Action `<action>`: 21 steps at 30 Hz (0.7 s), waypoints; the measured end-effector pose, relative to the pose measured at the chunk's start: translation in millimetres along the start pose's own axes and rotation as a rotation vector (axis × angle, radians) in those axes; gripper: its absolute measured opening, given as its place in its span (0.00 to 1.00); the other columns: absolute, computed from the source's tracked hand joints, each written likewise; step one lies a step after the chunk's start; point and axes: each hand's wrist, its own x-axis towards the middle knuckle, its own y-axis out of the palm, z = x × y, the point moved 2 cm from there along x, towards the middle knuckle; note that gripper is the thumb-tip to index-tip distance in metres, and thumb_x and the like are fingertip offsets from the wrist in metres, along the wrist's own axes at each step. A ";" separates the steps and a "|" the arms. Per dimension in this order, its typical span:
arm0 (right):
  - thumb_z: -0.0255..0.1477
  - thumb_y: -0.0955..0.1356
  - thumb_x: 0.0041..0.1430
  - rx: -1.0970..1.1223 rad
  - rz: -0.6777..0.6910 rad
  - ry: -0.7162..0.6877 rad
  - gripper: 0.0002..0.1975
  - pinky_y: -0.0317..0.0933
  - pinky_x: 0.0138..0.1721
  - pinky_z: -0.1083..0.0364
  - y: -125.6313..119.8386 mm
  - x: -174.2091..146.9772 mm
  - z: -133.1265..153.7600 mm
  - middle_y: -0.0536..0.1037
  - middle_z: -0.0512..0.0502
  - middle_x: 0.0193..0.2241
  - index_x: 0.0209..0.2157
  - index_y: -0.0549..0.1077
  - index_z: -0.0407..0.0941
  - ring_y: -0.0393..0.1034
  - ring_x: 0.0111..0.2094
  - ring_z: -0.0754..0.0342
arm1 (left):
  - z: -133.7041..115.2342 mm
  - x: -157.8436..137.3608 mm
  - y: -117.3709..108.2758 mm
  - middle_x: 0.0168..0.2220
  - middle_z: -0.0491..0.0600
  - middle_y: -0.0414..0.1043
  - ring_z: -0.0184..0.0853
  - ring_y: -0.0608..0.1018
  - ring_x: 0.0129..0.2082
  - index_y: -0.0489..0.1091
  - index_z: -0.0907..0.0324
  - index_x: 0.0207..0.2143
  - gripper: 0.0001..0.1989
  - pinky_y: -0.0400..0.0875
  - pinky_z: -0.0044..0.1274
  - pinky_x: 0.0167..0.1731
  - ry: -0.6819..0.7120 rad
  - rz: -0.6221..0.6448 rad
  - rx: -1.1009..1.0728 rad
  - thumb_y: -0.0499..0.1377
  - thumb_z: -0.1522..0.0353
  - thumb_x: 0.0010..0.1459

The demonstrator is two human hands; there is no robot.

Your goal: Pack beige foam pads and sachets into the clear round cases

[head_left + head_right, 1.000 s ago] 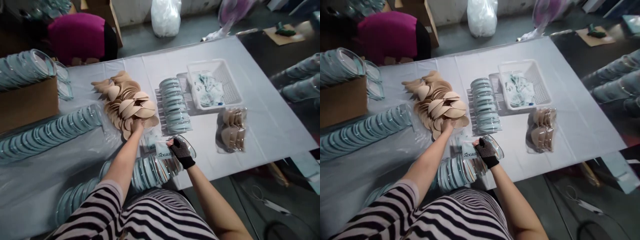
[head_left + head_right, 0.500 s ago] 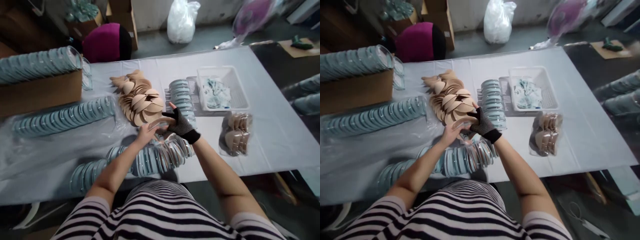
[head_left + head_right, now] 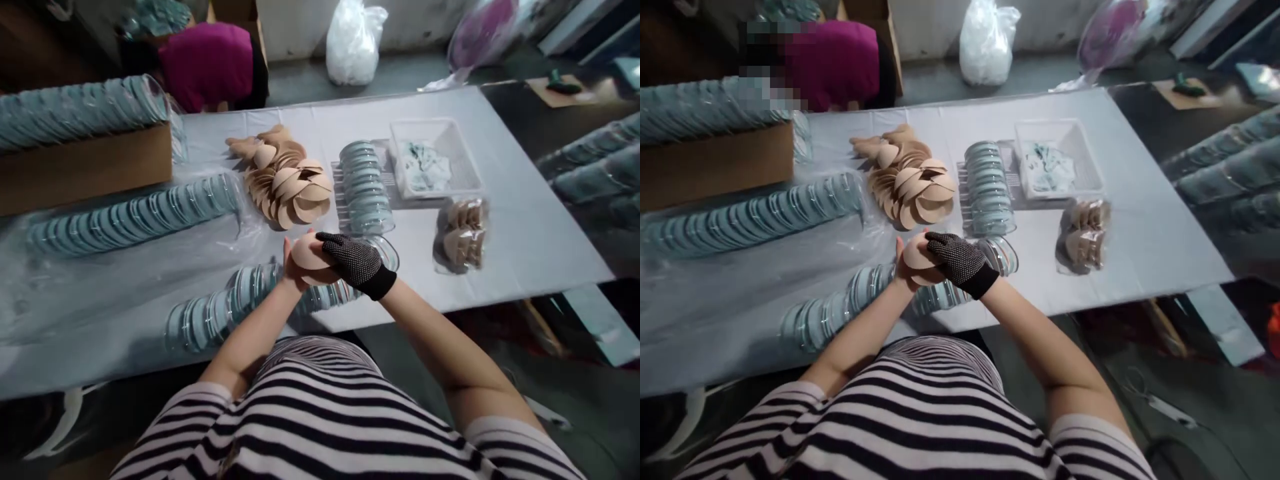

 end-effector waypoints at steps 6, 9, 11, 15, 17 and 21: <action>0.39 0.70 0.58 0.070 -0.020 0.000 0.32 0.56 0.62 0.42 17.1 -39.5 21.7 0.61 0.38 0.65 0.62 0.65 0.45 0.58 0.64 0.42 | -23.1 -15.3 -8.4 0.57 0.57 0.69 0.48 0.76 0.51 0.57 0.58 0.63 0.42 0.72 0.44 0.49 -0.168 0.089 -0.113 0.34 0.40 0.61; 0.46 0.74 0.50 0.055 0.009 0.074 0.49 0.56 0.62 0.40 28.1 -61.8 36.2 0.51 0.28 0.68 0.66 0.56 0.38 0.50 0.67 0.35 | -17.0 -12.8 -6.6 0.50 0.56 0.75 0.47 0.78 0.48 0.62 0.60 0.59 0.38 0.72 0.44 0.48 -0.332 0.027 -0.046 0.42 0.42 0.62; 0.41 0.73 0.53 0.011 -0.023 0.304 0.45 0.62 0.57 0.41 41.8 -81.4 39.3 0.56 0.25 0.65 0.67 0.55 0.37 0.59 0.63 0.34 | -1.0 -12.3 -5.3 0.45 0.56 0.77 0.48 0.79 0.44 0.65 0.61 0.57 0.37 0.73 0.44 0.46 -0.445 -0.019 0.002 0.45 0.42 0.60; 0.37 0.65 0.62 0.246 -0.193 0.746 0.27 0.72 0.40 0.48 83.7 -132.5 33.6 0.79 0.33 0.45 0.61 0.65 0.42 0.77 0.41 0.42 | 33.9 -14.7 -19.3 0.44 0.56 0.77 0.47 0.78 0.45 0.72 0.59 0.46 0.36 0.72 0.40 0.48 -0.387 -0.052 0.282 0.45 0.39 0.57; 0.40 0.62 0.64 0.540 -0.329 0.874 0.23 0.72 0.32 0.51 111.1 -157.7 29.9 0.81 0.39 0.33 0.54 0.69 0.41 0.78 0.32 0.46 | 42.0 -14.9 -31.8 0.41 0.55 0.77 0.45 0.77 0.46 0.74 0.59 0.39 0.33 0.69 0.36 0.51 -0.216 0.018 0.637 0.46 0.42 0.60; 0.44 0.62 0.62 0.786 -0.566 1.113 0.21 0.72 0.29 0.49 162.1 -198.3 28.9 0.81 0.36 0.29 0.43 0.72 0.41 0.78 0.29 0.42 | 39.2 -14.3 -44.9 0.41 0.52 0.77 0.42 0.74 0.47 0.75 0.57 0.37 0.23 0.64 0.35 0.54 0.162 0.392 1.362 0.46 0.54 0.66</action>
